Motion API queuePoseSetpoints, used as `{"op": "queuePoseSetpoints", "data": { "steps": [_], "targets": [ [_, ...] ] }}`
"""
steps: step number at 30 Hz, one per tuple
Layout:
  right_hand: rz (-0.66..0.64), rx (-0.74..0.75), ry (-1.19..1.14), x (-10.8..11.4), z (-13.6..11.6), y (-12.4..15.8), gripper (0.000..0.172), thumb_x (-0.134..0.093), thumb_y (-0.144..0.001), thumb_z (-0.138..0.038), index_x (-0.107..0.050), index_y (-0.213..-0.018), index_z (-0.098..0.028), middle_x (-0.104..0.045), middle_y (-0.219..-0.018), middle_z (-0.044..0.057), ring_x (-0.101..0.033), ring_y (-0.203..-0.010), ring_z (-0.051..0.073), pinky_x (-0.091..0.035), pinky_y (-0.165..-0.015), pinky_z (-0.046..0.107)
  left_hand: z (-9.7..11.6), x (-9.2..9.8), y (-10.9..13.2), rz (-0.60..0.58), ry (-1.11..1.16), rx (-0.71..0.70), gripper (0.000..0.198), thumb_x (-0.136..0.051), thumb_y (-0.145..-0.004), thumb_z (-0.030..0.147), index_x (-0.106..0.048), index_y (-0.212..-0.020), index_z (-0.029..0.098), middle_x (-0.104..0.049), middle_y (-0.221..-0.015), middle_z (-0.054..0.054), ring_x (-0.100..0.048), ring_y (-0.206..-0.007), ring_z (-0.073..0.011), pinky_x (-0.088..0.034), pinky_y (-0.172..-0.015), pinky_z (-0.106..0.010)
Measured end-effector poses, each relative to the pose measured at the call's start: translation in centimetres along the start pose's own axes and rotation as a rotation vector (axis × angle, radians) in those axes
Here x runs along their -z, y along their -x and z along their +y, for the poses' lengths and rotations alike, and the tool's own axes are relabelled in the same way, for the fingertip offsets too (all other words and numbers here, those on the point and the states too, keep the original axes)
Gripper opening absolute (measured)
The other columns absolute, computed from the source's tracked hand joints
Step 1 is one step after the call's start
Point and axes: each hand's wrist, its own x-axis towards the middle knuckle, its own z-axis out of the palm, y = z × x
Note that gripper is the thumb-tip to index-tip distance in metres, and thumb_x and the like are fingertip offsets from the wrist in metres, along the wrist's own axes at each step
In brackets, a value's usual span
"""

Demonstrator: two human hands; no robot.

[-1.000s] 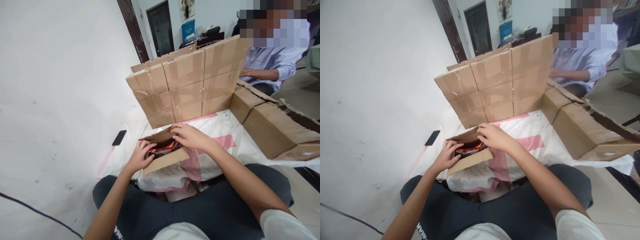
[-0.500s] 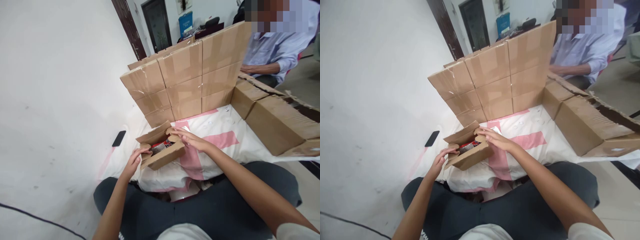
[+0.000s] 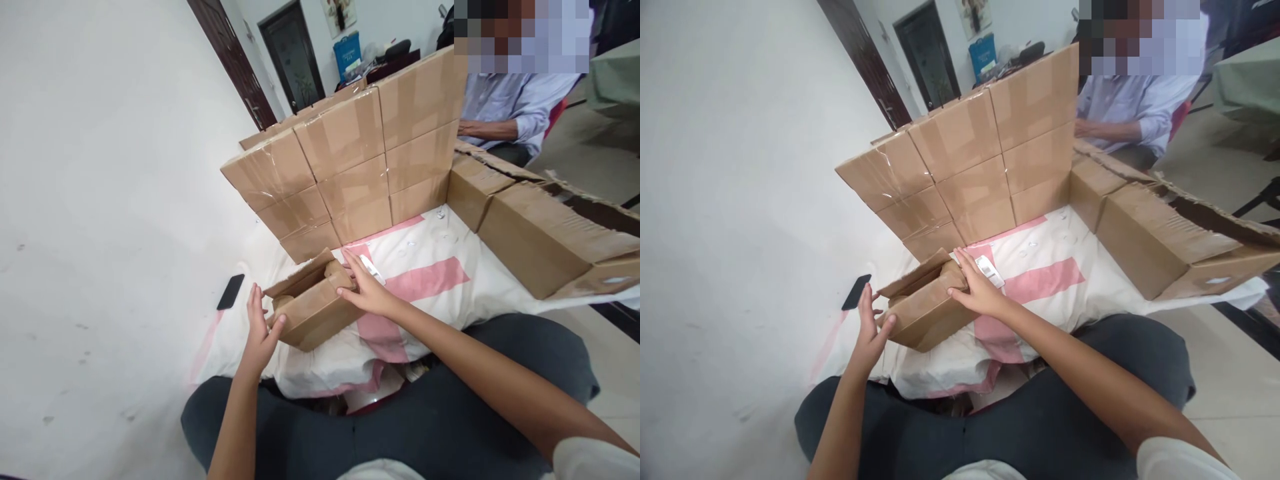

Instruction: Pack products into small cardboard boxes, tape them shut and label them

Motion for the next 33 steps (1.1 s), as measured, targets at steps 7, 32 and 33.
{"op": "queuePoseSetpoints", "data": {
  "steps": [7, 32, 33],
  "targets": [
    [0.067, -0.042, 0.086, 0.3, -0.8, -0.3, 0.073, -0.060, -0.089, -0.029, -0.032, -0.157, -0.023, -0.038, -0.158, 0.016, -0.050, -0.136, 0.029, -0.041, -0.115, 0.050, 4.6, -1.0, -2.2, -0.321, -0.453, -0.086, 0.046, -0.032, -0.103, 0.028, -0.049, -0.146, 0.028, -0.055, -0.150, -0.006, -0.046, -0.140, -0.0276, -0.031, -0.116, -0.056],
    [-0.002, -0.951, 0.075, 5.3, 5.8, -2.9, 0.026, -0.058, -0.092, -0.032, -0.068, -0.080, -0.011, -0.060, -0.055, 0.003, -0.054, -0.050, 0.014, -0.037, -0.053, 0.024, 4.9, -4.3, -1.0, -0.306, -0.512, -0.144, 0.061, -0.044, -0.101, 0.050, -0.033, -0.157, 0.028, -0.040, -0.161, -0.003, -0.026, -0.154, -0.0301, -0.031, -0.123, -0.056],
    [0.005, -0.964, 0.067, 5.2, 5.8, -2.9, 0.021, -0.058, -0.090, -0.028, -0.068, -0.080, -0.012, -0.061, -0.056, 0.003, -0.054, -0.050, 0.015, -0.037, -0.053, 0.024, 4.8, -4.3, -1.0, -0.303, -0.509, -0.146, 0.061, -0.044, -0.101, 0.050, -0.033, -0.157, 0.028, -0.040, -0.161, -0.003, -0.027, -0.154, -0.0303, -0.032, -0.122, -0.056]
  ]
}}
